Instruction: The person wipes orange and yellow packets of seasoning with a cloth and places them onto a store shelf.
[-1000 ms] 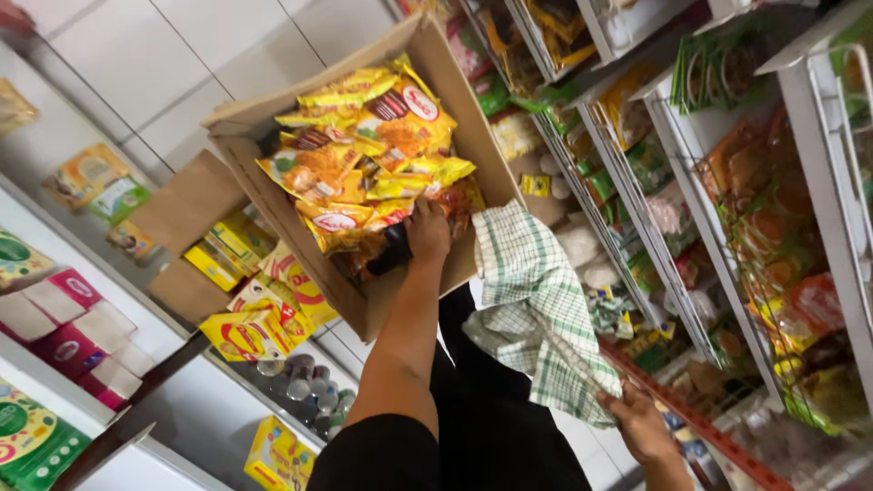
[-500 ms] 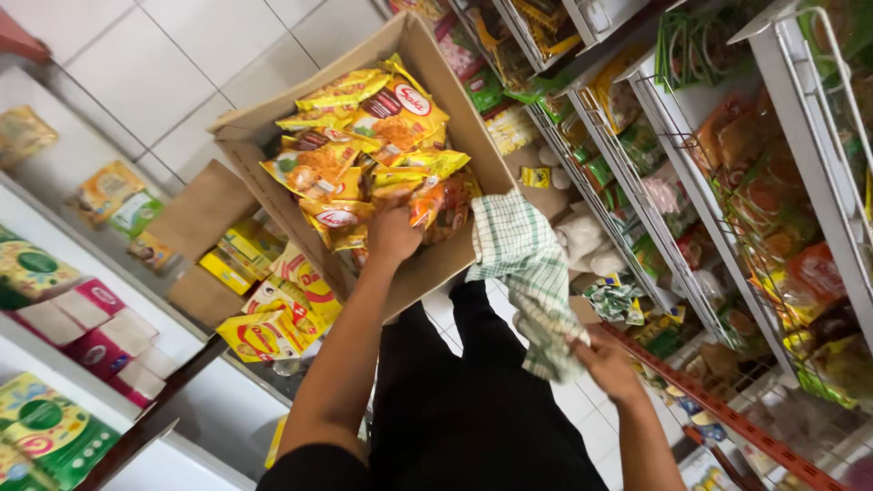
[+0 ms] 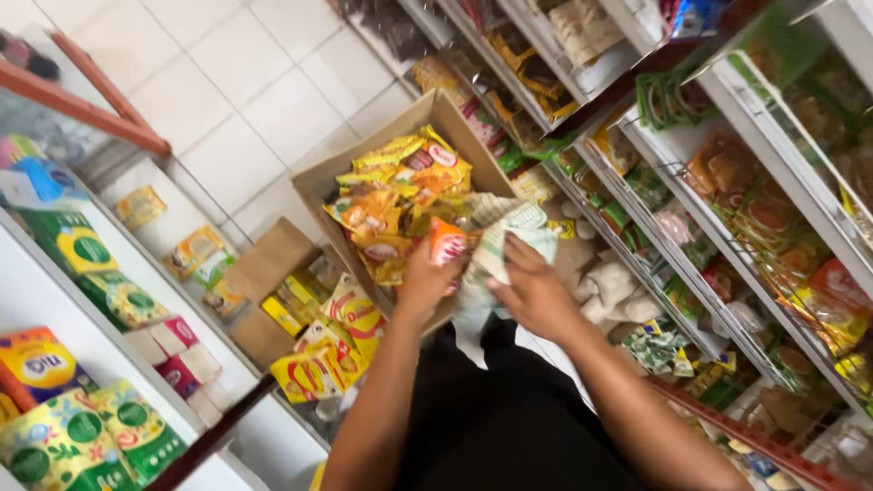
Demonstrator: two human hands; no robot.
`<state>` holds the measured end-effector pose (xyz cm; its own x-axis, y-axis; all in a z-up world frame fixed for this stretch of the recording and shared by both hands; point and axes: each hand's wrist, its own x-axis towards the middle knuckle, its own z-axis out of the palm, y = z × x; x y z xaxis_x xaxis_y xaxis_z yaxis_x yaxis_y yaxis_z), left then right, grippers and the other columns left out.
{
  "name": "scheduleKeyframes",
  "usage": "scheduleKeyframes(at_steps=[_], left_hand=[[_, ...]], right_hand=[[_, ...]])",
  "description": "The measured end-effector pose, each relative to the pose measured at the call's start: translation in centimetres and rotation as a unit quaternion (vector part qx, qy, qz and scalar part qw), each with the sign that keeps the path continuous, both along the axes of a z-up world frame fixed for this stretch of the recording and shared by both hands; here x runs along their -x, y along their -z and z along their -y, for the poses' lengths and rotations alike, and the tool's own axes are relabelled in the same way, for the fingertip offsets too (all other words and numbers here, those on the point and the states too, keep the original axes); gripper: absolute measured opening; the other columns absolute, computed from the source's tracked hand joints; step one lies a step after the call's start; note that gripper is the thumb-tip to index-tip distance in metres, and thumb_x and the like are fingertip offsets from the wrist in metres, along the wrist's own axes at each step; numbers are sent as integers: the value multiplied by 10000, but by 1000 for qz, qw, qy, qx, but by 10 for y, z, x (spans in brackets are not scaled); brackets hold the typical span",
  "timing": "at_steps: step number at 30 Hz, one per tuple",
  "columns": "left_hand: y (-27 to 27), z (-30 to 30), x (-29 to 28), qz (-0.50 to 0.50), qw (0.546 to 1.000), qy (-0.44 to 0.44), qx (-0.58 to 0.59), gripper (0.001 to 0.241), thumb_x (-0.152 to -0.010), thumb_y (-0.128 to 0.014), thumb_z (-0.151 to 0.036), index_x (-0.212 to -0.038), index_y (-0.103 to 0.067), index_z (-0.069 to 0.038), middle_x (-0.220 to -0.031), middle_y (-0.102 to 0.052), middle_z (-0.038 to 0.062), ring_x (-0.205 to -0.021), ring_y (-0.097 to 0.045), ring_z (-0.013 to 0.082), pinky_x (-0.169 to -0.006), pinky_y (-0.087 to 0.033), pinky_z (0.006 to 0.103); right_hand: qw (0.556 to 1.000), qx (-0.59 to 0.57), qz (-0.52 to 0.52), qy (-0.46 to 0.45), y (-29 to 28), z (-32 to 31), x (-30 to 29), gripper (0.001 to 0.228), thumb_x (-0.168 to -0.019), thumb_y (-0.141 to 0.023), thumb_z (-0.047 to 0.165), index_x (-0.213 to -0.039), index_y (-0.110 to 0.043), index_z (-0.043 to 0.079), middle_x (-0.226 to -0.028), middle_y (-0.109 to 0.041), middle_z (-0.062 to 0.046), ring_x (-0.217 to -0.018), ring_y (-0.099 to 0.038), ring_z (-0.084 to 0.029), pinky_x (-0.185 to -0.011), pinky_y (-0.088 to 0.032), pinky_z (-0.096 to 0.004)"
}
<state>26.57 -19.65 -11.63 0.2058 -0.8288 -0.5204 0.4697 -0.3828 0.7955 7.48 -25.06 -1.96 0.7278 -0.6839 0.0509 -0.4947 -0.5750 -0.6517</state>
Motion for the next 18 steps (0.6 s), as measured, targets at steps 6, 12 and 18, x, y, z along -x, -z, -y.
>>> scheduleKeyframes(at_steps=[6, 12, 18], left_hand=[[-20, 8, 32, 88, 976, 89, 175, 386, -880, -682, 11, -1264, -643, 27, -1082, -735, 84, -971, -692, 132, -876, -554, 296], [-36, -4, 53, -25, 984, 161, 76, 462, -832, -793, -80, -1257, -642, 20, -1076, -717, 118, -929, -673, 193, -840, -563, 347], [-10, -24, 72, -439, 892, 10, 108, 603, -877, -791, -259, -1392, -562, -45, -1296, -679, 98, -1185, -662, 228, -1010, -533, 424]], right_hand=[[979, -21, 31, 202, 72, -11, 23, 536, -1006, -570, 242, -1453, -456, -32, -1374, -569, -316, -1304, -515, -442, -1105, -392, -485], [807, -471, 183, 306, 136, -9, 94, 431, -1056, -530, 331, -1233, -676, -33, -1068, -750, -129, -916, -693, -202, -837, -561, -350], [755, -381, 253, 471, 92, -18, 90, 368, -1025, -622, 291, -1162, -686, -45, -1021, -730, -133, -856, -688, -217, -768, -560, -365]])
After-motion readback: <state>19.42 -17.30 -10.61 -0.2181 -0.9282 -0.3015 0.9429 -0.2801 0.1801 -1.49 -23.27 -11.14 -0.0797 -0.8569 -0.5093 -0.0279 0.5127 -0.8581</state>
